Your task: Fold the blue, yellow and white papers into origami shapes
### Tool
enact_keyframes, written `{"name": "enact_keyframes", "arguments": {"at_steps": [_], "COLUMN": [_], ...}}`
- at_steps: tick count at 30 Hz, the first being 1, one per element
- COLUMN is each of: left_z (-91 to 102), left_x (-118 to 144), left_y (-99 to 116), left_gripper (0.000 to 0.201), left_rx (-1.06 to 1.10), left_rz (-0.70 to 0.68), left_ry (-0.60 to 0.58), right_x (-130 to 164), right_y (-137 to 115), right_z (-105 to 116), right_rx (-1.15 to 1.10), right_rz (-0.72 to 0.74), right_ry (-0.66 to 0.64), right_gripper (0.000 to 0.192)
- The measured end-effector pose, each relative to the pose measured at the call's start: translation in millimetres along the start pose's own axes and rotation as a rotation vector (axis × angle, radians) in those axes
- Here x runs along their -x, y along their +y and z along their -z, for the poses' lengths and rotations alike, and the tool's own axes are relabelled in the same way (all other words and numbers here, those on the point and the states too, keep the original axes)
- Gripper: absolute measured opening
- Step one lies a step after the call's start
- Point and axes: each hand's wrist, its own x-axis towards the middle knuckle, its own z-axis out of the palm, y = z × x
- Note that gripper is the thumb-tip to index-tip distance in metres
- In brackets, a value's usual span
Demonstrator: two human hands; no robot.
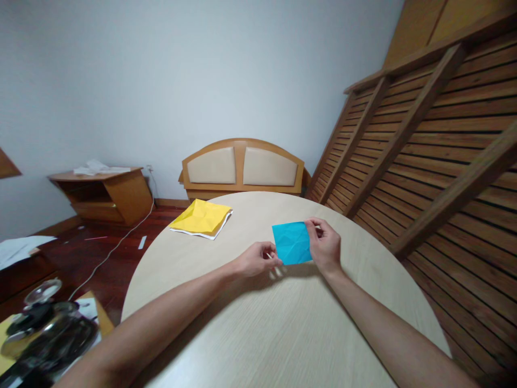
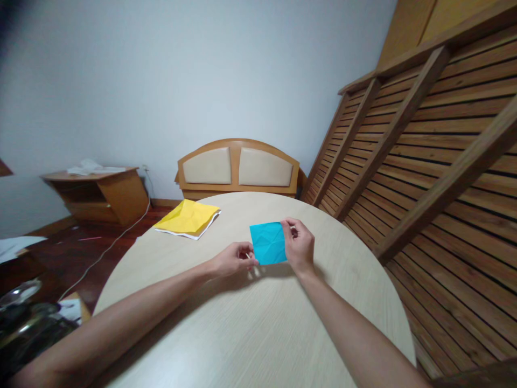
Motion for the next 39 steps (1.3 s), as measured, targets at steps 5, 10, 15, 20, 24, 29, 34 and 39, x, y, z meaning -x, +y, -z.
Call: {"name": "enact_keyframes", "arguments": {"at_steps": [5,10,15,20,24,29,34,39], "left_z": [-1.6,4.6,14.4,21.0,17.6,16.8,29.5,33.1], "left_x": [0,-1,1,5,3,-4,-3,4], "left_y": [0,5,15,22,18,8,4,14], "left_gripper": [0.035,0.041,0.046,0.046,0.049,0.049,0.047,0.065], "left_rx": [0.026,-0.044,-0.075,-0.077,-0.107,-0.092,-0.093,0.007], "left_rz": [0.02,0.073,0.116,0.163,0.06,0.025,0.071,0.063], "left_ry": [-0.084,-0.04,-0.103,-0.185,-0.105,-0.046,0.016,0.009], "right_x": [5,4,3,2,3,3,-4,-2], "right_y": [-3,-6,-5,-3,-3,-2,4,10], "right_z": [-4,-3,-2,-2,-2,-3,4,9], "right_rx": [0.013,-0.014,-0.018,-0.026,-0.023,-0.01,0.015,0.135], "right_rz": [0.045,0.03,0.022,0.015,0.002,0.026,0.049,0.239], "right_ry": [-0.022,-0.005,-0.005,0.017,0.014,-0.001,0.064,0.01], "right_gripper": [0.038,0.037,0.039,0.039,0.04,0.038,0.036,0.028]}}
